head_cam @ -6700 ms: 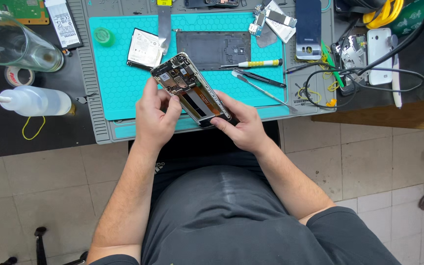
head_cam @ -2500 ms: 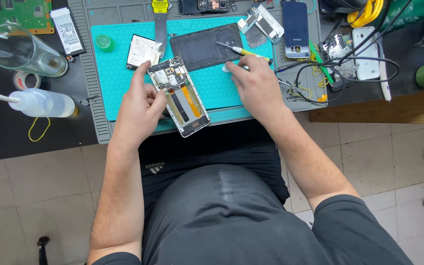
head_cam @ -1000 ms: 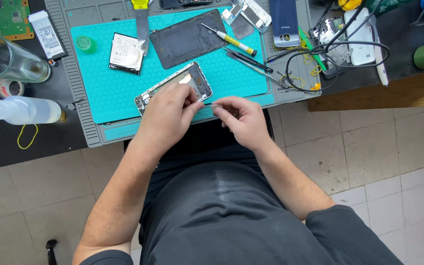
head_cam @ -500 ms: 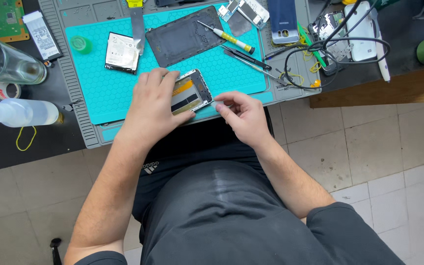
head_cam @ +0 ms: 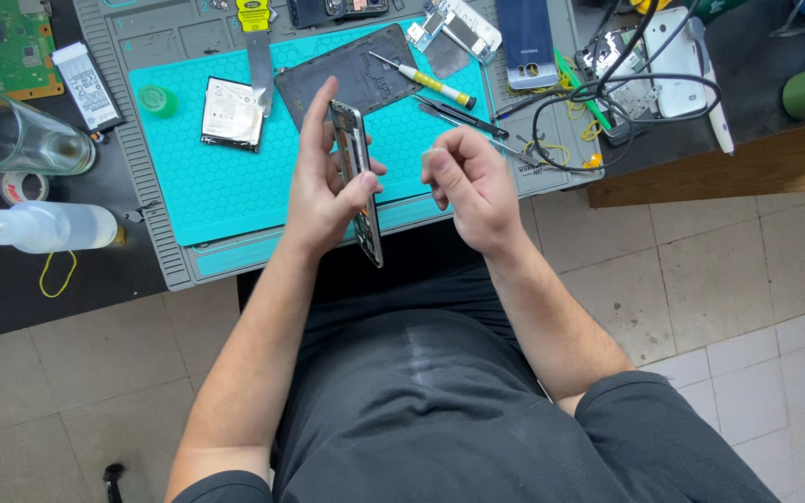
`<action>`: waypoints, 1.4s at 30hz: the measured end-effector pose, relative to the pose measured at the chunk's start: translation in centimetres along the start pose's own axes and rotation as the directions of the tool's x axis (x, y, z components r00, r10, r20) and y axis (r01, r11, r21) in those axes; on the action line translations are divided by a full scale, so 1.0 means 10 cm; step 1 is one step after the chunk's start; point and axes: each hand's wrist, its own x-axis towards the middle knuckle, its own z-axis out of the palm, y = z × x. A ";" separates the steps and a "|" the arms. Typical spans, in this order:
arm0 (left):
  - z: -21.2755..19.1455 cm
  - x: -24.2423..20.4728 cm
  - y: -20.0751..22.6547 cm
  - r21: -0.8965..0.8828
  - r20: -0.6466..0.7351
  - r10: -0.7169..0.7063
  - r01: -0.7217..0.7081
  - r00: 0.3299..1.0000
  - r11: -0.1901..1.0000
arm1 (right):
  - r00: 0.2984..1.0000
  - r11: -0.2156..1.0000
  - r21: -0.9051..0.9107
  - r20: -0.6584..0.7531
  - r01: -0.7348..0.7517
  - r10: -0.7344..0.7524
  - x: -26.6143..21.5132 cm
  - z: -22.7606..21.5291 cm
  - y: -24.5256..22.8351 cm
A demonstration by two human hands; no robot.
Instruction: The person disassembles a smartphone by prying open the casing and removing internal components. They use a plastic spudger and a screwdriver to detach the battery, disconnect ribbon cables, and unscrew the motherboard. The removed parts are placed on the workbench.
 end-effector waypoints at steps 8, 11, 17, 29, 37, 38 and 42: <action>0.05 0.04 -0.22 -0.152 -0.089 0.098 -0.111 0.991 0.982 | 0.957 0.945 -0.288 0.281 0.152 -0.068 0.40 0.18 -0.16; 0.04 0.03 -0.25 -0.172 -0.061 0.104 -0.113 0.993 0.979 | 0.962 0.936 -0.315 0.263 0.159 -0.075 0.48 0.26 -0.15; 0.05 0.03 -0.25 -0.267 -0.035 0.088 -0.094 0.996 0.959 | 0.968 0.946 -0.290 0.238 0.144 -0.074 0.52 0.32 -0.13; 0.03 0.05 -0.27 -0.220 -0.037 0.086 -0.092 0.996 0.971 | 0.971 0.947 -0.288 0.227 0.139 -0.074 0.55 0.29 -0.08; 0.01 0.05 -0.26 -0.226 0.001 0.076 -0.073 0.997 0.971 | 0.969 0.901 -0.395 0.231 0.180 -0.093 0.57 0.29 -0.08; 0.00 0.06 -0.27 -0.202 0.007 0.082 -0.079 0.997 0.976 | 0.970 0.894 -0.408 0.226 0.182 -0.094 0.58 0.29 -0.07; -0.01 0.06 -0.23 -0.211 0.046 0.033 -0.023 0.998 0.977 | 0.971 0.896 -0.415 0.232 0.158 -0.064 0.59 0.27 -0.05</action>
